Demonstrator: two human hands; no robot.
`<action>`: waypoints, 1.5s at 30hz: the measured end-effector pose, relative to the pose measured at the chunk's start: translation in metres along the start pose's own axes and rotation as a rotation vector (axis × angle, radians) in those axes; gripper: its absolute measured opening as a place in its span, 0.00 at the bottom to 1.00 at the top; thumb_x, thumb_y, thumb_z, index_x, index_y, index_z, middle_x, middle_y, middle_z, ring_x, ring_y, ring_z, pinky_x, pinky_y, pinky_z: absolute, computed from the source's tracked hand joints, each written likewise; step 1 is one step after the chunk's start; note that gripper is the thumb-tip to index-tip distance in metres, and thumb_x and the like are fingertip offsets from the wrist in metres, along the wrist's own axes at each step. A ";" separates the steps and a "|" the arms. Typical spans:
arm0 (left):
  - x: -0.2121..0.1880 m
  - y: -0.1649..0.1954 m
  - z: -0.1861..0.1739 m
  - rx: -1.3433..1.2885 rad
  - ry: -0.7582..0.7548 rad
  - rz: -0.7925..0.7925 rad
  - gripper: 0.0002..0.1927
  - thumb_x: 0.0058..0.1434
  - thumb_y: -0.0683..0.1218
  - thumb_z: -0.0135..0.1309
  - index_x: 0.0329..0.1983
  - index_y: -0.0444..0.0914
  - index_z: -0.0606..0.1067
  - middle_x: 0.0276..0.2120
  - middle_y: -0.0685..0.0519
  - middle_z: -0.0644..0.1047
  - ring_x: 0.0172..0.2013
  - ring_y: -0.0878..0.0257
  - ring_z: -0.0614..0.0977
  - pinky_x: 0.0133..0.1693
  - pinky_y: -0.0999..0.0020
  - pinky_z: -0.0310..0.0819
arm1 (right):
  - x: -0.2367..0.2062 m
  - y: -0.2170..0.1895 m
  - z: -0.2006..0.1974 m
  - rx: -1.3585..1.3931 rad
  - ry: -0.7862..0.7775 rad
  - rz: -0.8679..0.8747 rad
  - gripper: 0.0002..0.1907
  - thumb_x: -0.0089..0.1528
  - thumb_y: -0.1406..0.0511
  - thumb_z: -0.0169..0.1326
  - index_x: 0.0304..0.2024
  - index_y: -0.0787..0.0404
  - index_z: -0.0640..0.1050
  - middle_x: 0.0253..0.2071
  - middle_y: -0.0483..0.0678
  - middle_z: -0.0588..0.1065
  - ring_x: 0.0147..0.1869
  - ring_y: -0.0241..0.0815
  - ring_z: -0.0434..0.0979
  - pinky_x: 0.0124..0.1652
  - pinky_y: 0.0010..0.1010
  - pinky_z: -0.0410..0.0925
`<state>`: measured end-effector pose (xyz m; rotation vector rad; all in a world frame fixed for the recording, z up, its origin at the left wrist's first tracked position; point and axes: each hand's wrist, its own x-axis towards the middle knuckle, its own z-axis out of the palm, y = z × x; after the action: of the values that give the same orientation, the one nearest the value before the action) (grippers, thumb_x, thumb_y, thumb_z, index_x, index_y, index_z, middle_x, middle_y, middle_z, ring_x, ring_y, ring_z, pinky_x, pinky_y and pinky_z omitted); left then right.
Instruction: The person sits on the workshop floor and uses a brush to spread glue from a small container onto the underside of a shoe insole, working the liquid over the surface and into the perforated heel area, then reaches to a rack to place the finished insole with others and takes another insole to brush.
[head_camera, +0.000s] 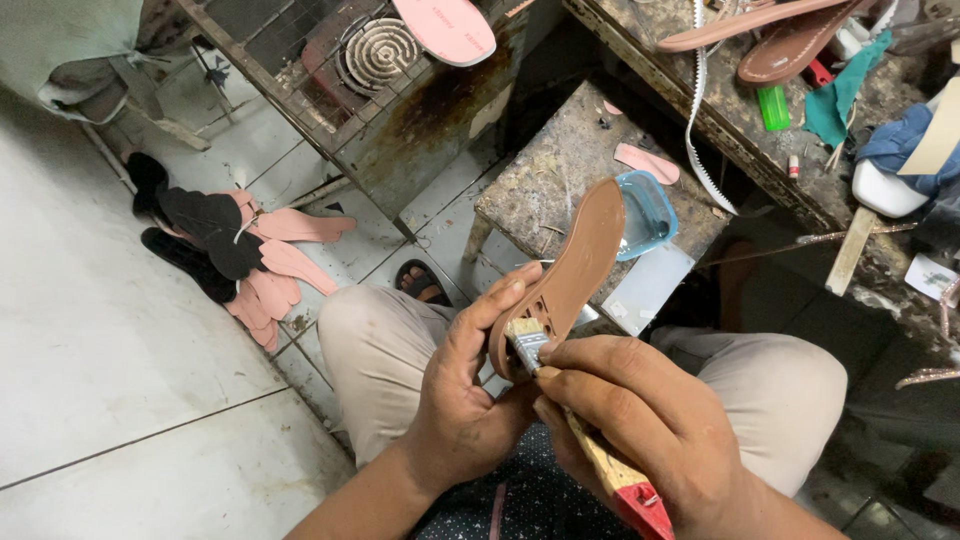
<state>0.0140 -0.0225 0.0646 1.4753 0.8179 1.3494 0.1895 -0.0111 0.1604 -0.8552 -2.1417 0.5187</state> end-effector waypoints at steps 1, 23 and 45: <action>0.000 0.000 0.000 -0.012 0.001 -0.008 0.41 0.59 0.30 0.63 0.74 0.35 0.59 0.74 0.40 0.65 0.73 0.52 0.71 0.72 0.59 0.68 | 0.000 0.000 0.001 -0.002 -0.001 -0.007 0.13 0.59 0.74 0.63 0.45 0.69 0.76 0.46 0.57 0.77 0.50 0.49 0.83 0.45 0.33 0.77; 0.002 0.008 -0.016 -0.396 -0.149 -0.333 0.41 0.62 0.34 0.57 0.78 0.31 0.55 0.71 0.42 0.68 0.69 0.57 0.72 0.71 0.60 0.65 | -0.001 0.006 -0.002 0.078 -0.038 -0.036 0.17 0.53 0.75 0.63 0.43 0.67 0.74 0.45 0.56 0.76 0.47 0.50 0.82 0.43 0.35 0.75; 0.002 0.007 -0.021 -0.118 -0.184 -0.218 0.39 0.62 0.39 0.62 0.76 0.34 0.61 0.69 0.46 0.70 0.70 0.56 0.72 0.72 0.61 0.64 | -0.014 0.014 0.008 0.036 0.055 0.154 0.16 0.57 0.73 0.64 0.45 0.66 0.74 0.43 0.53 0.78 0.43 0.44 0.84 0.40 0.30 0.77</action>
<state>-0.0075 -0.0190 0.0706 1.3539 0.7442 1.0651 0.1962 -0.0126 0.1401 -1.0077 -2.0210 0.6026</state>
